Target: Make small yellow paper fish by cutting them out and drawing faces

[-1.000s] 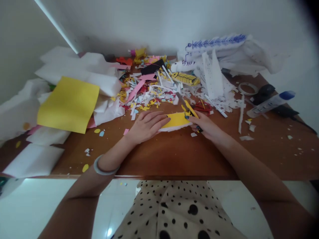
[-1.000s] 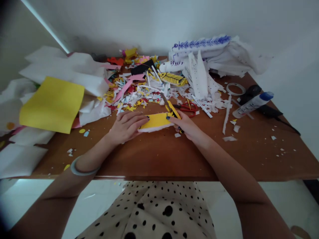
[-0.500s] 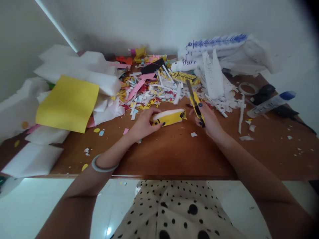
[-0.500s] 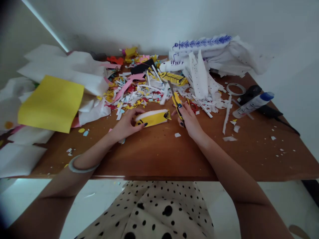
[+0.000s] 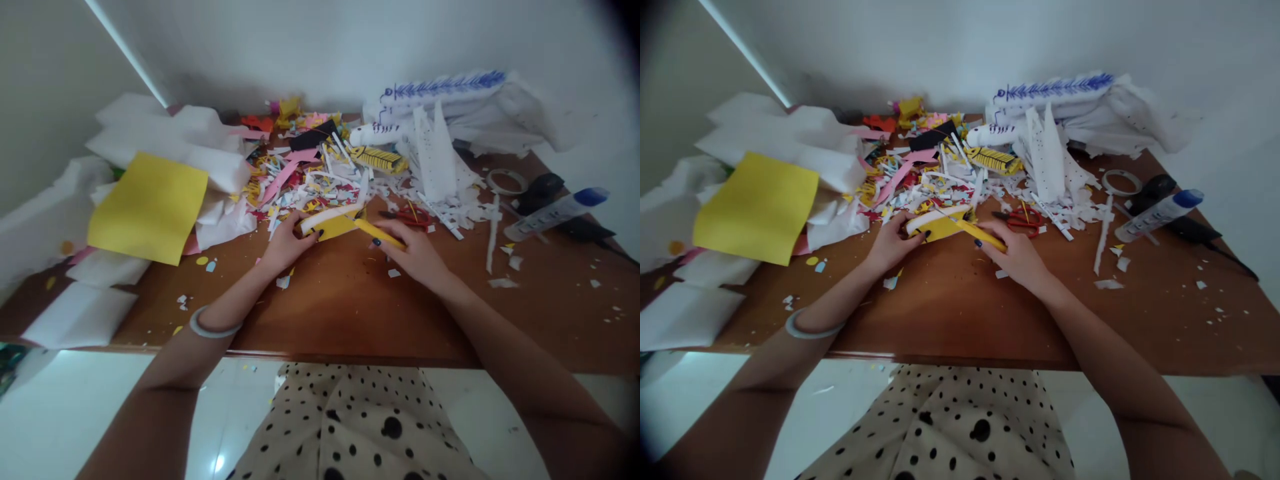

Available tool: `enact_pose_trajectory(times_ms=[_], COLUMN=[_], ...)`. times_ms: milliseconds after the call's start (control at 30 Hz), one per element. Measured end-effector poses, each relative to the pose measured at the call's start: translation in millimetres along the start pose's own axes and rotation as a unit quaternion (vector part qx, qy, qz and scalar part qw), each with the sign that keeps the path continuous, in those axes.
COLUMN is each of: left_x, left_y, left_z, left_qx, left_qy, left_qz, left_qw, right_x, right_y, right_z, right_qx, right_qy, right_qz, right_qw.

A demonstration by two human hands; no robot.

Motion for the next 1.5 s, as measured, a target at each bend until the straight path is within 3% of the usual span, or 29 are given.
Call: enact_pose_trajectory(times_ms=[133, 267, 433, 667, 900, 1067, 1333, 1500], left_x=[-16, -25, -30, -41, -33, -38, -32, -29], left_y=[-3, 1, 6, 14, 17, 19, 19, 20], left_z=[-1.6, -3.3, 0.3, 6.9, 1.0, 0.9, 26.7, 32.3], left_qx=[0.026, 0.055, 0.058, 0.112, 0.147, 0.166, 0.065, 0.012], left_qy=[0.181, 0.316, 0.374, 0.421, 0.398, 0.373, 0.435, 0.418], left_qz=[-0.077, -0.151, -0.201, -0.262, -0.230, -0.239, -0.260, -0.254], left_qw=[0.980, 0.935, 0.904, 0.861, 0.876, 0.881, 0.859, 0.872], right_x=[14, 17, 19, 11, -1, -1, 0, -2], right_y=[2, 0, 2, 16, 32, 38, 36, 36], right_z=[14, 10, 14, 52, 78, 90, 90, 90], right_qx=[-0.048, -0.029, -0.033, -0.074, -0.103, -0.133, -0.124, -0.125], right_qy=[-0.122, -0.192, -0.214, -0.235, -0.178, -0.102, -0.105, -0.109], right_qz=[0.075, 0.101, 0.120, 0.099, 0.016, 0.043, 0.047, 0.056], right_qw=[0.989, 0.976, 0.969, 0.964, 0.978, 0.985, 0.986, 0.985])
Point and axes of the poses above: each hand's wrist, its own y-axis away from the middle knuckle, its own z-axis out of the palm, x = y × z, the point moved 10 cm from there along -y, towards the middle knuckle, and after that the axes turned 6 degrees about x, right-handed, at the moved point
